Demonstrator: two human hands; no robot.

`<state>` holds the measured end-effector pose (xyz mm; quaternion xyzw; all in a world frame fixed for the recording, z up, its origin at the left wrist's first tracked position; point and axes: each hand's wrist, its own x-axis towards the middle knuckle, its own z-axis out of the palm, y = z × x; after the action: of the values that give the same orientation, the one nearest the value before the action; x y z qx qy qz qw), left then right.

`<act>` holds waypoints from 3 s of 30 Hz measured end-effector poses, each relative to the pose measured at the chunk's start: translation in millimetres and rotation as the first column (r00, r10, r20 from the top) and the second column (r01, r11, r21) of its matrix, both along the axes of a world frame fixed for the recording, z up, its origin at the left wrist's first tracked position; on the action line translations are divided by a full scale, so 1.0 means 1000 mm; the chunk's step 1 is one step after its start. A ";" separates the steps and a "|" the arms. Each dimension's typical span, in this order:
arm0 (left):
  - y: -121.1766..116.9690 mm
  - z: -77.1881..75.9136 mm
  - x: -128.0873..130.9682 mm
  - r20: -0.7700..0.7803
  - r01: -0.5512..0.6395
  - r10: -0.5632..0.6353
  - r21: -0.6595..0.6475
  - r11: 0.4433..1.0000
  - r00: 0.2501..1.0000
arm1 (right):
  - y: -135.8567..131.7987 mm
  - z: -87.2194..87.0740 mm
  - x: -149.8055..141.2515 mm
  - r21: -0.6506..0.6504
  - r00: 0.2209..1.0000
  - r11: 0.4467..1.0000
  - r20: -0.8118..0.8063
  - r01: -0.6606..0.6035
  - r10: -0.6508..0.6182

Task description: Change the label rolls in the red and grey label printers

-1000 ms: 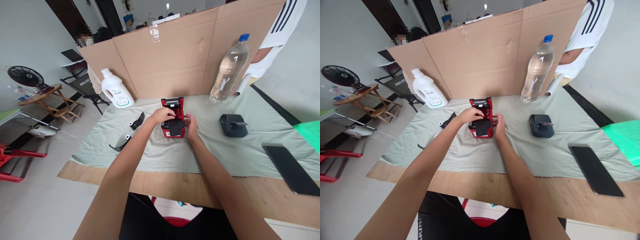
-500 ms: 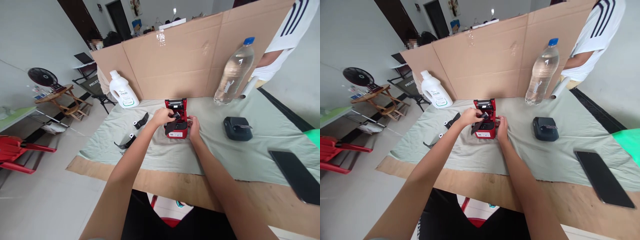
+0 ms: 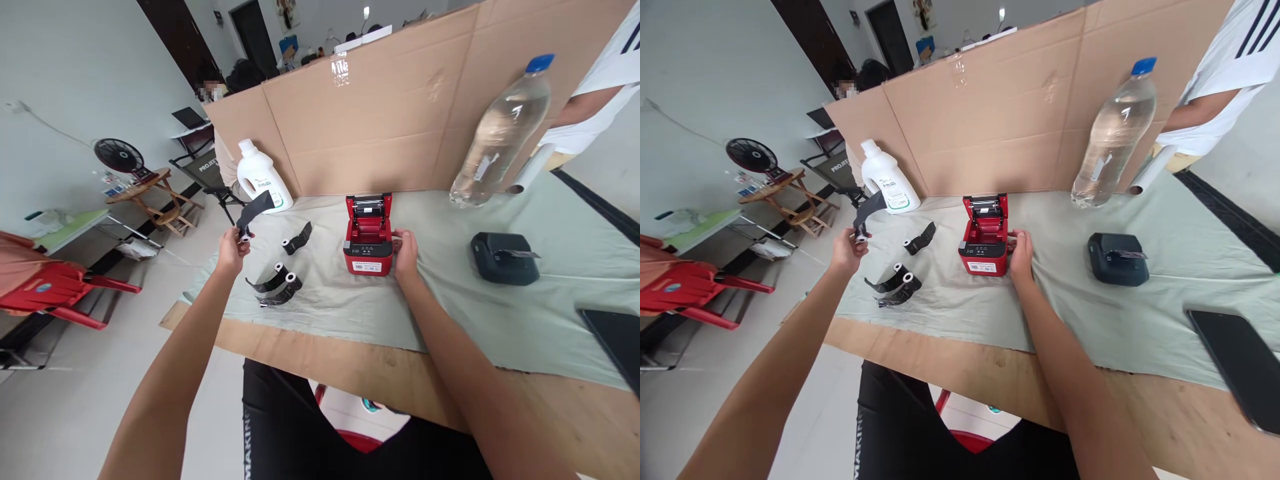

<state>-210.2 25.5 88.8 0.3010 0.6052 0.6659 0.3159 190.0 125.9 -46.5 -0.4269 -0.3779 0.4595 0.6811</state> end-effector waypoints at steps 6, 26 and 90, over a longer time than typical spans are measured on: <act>-0.012 -0.019 -0.015 -0.018 -0.018 0.016 -0.089 0.996 1.000 | 0.001 0.000 0.001 0.001 0.999 1.000 0.038 0.012 -0.012; 0.031 -0.076 -0.029 -0.592 -0.235 -0.152 -0.525 0.818 0.791 | 0.000 0.002 0.002 -0.013 0.999 1.000 0.029 -0.025 0.026; -0.009 -0.116 0.256 -0.101 0.546 -0.538 0.227 0.806 0.837 | 0.042 0.124 -0.019 -0.399 -0.165 0.869 0.916 -0.292 0.366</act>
<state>45.8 16.6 -27.6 0.5084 0.4116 0.6129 0.4432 170.7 167.5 77.8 -0.5275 -0.8310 0.1724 0.0397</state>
